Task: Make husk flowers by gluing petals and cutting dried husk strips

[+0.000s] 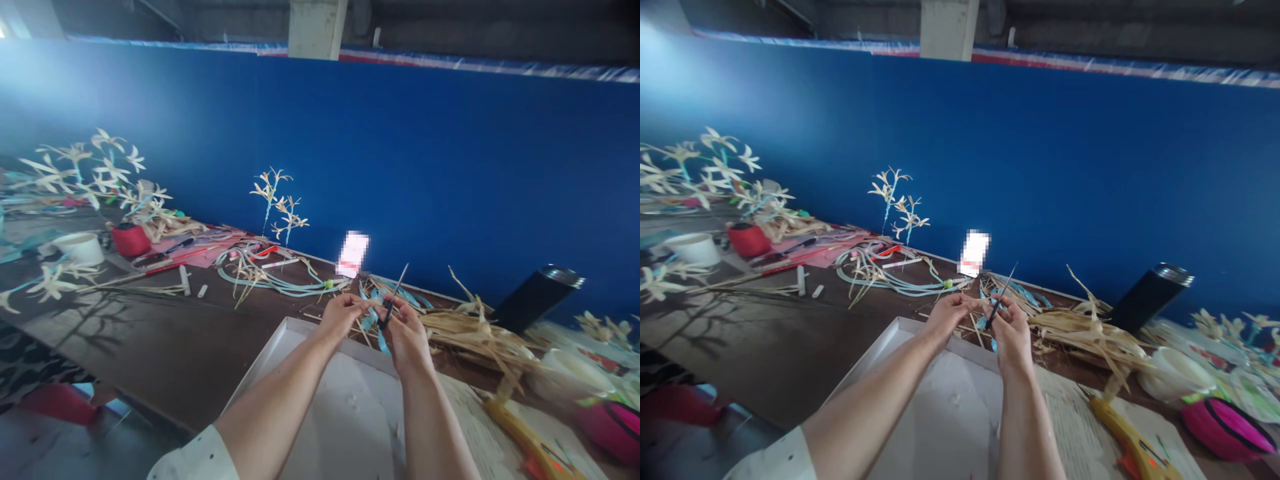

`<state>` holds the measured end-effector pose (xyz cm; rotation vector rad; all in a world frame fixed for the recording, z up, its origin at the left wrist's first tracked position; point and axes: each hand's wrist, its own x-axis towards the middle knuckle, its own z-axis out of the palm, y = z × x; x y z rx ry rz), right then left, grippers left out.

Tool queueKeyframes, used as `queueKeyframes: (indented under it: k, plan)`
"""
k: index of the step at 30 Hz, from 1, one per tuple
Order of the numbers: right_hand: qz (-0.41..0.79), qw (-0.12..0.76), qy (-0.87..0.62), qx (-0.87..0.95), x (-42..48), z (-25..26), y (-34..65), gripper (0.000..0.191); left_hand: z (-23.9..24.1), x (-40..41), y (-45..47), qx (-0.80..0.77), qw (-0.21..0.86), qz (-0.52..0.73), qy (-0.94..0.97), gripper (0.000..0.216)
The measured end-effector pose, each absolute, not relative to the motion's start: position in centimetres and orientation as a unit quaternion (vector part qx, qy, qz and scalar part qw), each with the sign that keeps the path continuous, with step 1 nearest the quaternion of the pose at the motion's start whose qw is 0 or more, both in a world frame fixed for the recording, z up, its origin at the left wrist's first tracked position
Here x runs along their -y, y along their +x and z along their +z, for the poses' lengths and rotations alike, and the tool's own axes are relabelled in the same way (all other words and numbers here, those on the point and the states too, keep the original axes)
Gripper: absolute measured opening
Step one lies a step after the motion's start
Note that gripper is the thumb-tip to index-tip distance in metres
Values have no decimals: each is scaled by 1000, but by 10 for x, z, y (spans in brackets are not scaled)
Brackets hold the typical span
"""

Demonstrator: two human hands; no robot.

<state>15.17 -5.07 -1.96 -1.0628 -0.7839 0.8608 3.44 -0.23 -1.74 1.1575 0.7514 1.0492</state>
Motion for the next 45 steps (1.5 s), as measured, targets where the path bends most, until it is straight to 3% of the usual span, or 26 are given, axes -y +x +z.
queueKeyframes:
  k: [8, 19, 26, 35, 45]
  plan:
    - [418, 700, -464, 348, 49, -22, 142, 50, -18, 4, 36, -279, 684, 504, 448, 28]
    - [476, 608, -523, 360, 57, -16, 146, 41, -7, -7, 23, -360, 588, 554, 467, 20]
    - [412, 583, -572, 405, 59, -13, 151, 44, -7, -16, 16, -383, 571, 569, 451, 22]
    - [460, 535, -543, 455, 62, -11, 144, 51, -6, -19, 17, -365, 600, 601, 382, 13]
    - [477, 532, -549, 434, 61, -6, 128, 44, -3, -16, 18, -327, 635, 616, 332, 11]
